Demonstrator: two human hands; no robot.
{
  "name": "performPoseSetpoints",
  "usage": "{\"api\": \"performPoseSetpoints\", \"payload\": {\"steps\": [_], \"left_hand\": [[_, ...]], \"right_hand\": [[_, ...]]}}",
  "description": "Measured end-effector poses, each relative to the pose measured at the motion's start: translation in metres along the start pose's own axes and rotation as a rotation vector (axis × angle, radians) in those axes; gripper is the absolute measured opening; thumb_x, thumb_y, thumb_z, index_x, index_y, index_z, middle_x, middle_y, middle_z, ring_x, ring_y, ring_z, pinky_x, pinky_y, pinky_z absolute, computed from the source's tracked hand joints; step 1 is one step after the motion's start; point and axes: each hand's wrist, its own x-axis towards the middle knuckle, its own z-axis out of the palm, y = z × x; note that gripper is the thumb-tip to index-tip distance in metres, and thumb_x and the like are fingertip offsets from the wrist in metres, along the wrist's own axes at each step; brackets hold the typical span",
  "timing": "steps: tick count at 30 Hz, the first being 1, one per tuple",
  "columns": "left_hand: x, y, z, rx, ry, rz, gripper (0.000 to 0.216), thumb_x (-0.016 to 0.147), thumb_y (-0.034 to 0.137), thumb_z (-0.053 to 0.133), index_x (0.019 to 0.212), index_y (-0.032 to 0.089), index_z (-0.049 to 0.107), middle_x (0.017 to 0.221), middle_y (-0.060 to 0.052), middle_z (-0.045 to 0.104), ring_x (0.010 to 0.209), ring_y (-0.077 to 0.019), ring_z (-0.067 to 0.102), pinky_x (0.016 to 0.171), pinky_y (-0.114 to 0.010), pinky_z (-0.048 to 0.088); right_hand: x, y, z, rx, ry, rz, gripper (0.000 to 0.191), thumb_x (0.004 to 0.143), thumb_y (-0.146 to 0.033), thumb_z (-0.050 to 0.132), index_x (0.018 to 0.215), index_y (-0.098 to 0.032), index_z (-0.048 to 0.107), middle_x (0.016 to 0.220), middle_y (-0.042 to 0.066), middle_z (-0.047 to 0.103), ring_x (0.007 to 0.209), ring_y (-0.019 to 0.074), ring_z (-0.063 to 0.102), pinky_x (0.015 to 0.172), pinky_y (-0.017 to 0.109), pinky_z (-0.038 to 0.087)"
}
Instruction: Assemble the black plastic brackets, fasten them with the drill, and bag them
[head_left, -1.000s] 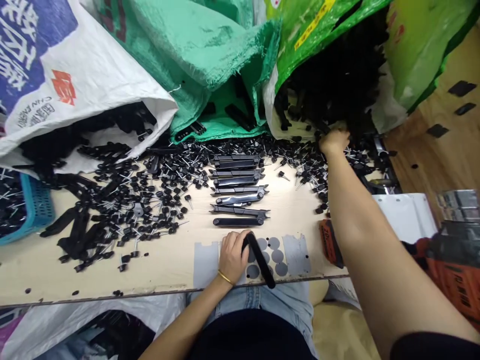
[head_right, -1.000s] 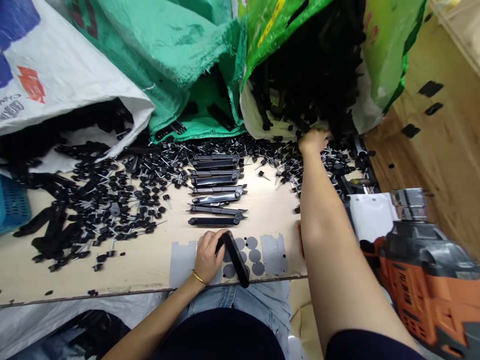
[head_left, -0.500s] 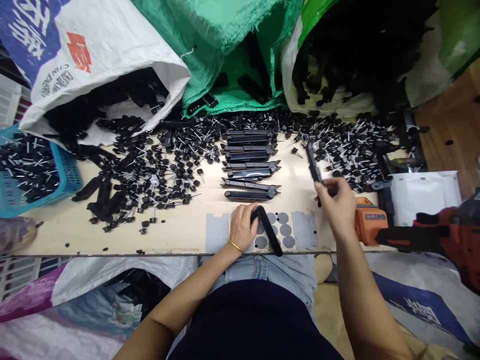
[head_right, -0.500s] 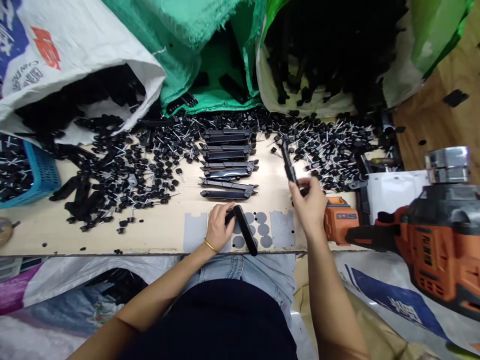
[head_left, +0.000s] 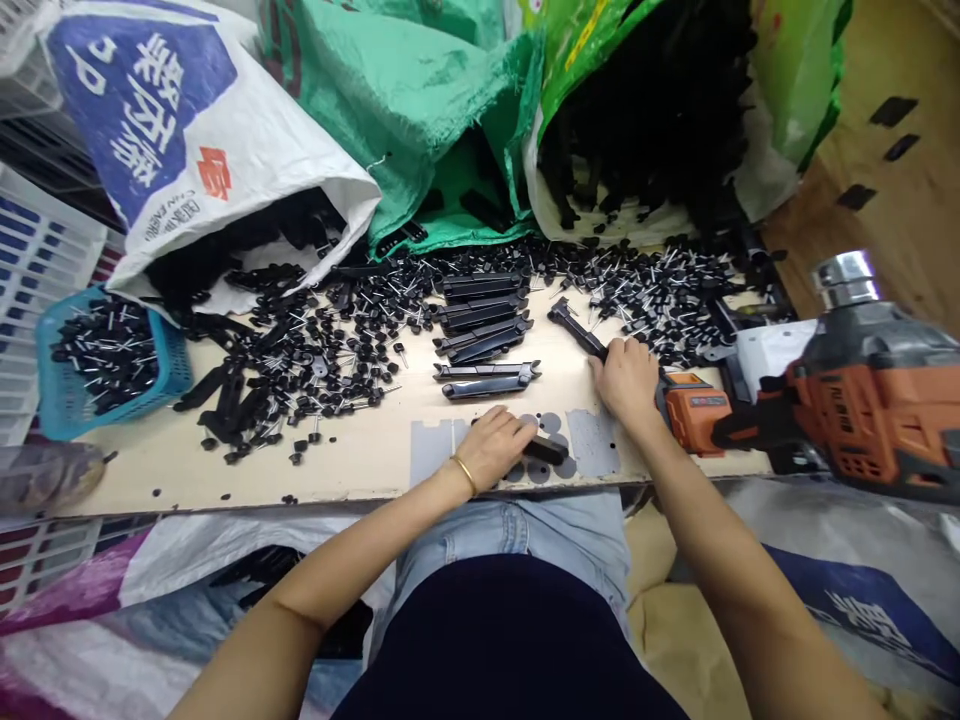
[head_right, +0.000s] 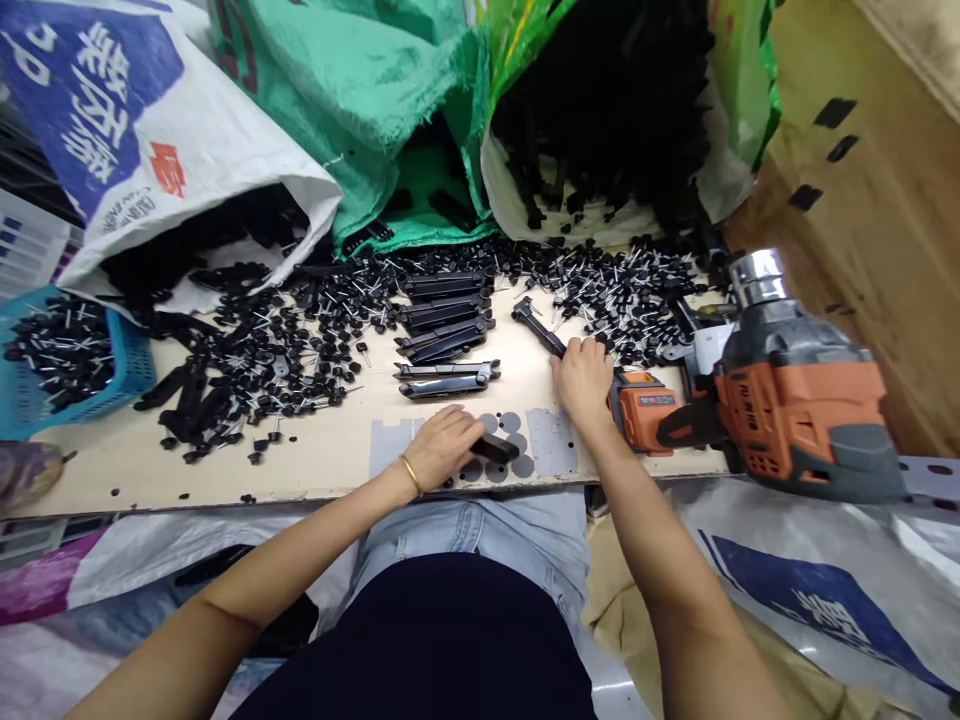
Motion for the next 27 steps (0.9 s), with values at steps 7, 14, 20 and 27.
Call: {"api": "performPoseSetpoints", "payload": {"steps": [7, 14, 20, 27], "left_hand": [[-0.016, 0.009, 0.007, -0.634, 0.158, -0.644, 0.019, 0.087, 0.034, 0.053, 0.095, 0.017, 0.057, 0.079, -0.002, 0.064, 0.072, -0.0167, 0.06, 0.064, -0.026, 0.046], [-0.013, 0.024, 0.006, -0.783, 0.122, -0.641, 0.02, 0.083, 0.033, 0.054, 0.089, 0.016, 0.062, 0.072, 0.001, 0.061, 0.068, -0.0147, 0.057, 0.064, -0.024, 0.043], [-0.018, 0.034, -0.002, -0.67, 0.146, -0.563, 0.013, 0.082, 0.028, 0.057, 0.082, 0.016, 0.062, 0.075, -0.002, 0.062, 0.071, -0.0158, 0.058, 0.068, -0.025, 0.044], [-0.016, 0.037, -0.004, -0.732, 0.104, -0.618, 0.017, 0.086, 0.031, 0.054, 0.083, 0.016, 0.062, 0.073, 0.0, 0.063, 0.068, -0.0146, 0.058, 0.064, -0.023, 0.043]], "right_hand": [[-0.031, -0.03, -0.026, 1.227, -0.308, 0.238, 0.02, 0.066, -0.04, 0.05, 0.066, -0.021, 0.044, 0.082, 0.006, 0.062, 0.077, 0.0203, 0.057, 0.068, 0.033, 0.046], [-0.086, -0.081, -0.038, 1.738, -0.494, 0.155, 0.006, 0.061, -0.026, 0.042, 0.063, -0.021, 0.046, 0.111, 0.009, 0.068, 0.107, 0.0279, 0.058, 0.093, 0.044, 0.043], [-0.08, -0.079, -0.037, 1.856, -0.521, 0.365, 0.01, 0.063, -0.029, 0.048, 0.07, -0.023, 0.043, 0.083, 0.005, 0.072, 0.078, 0.0244, 0.065, 0.071, 0.039, 0.051], [-0.085, -0.075, -0.048, 1.893, -0.61, 0.32, 0.013, 0.062, -0.031, 0.043, 0.056, -0.022, 0.036, 0.105, 0.012, 0.071, 0.086, 0.0256, 0.064, 0.074, 0.037, 0.05]]}}
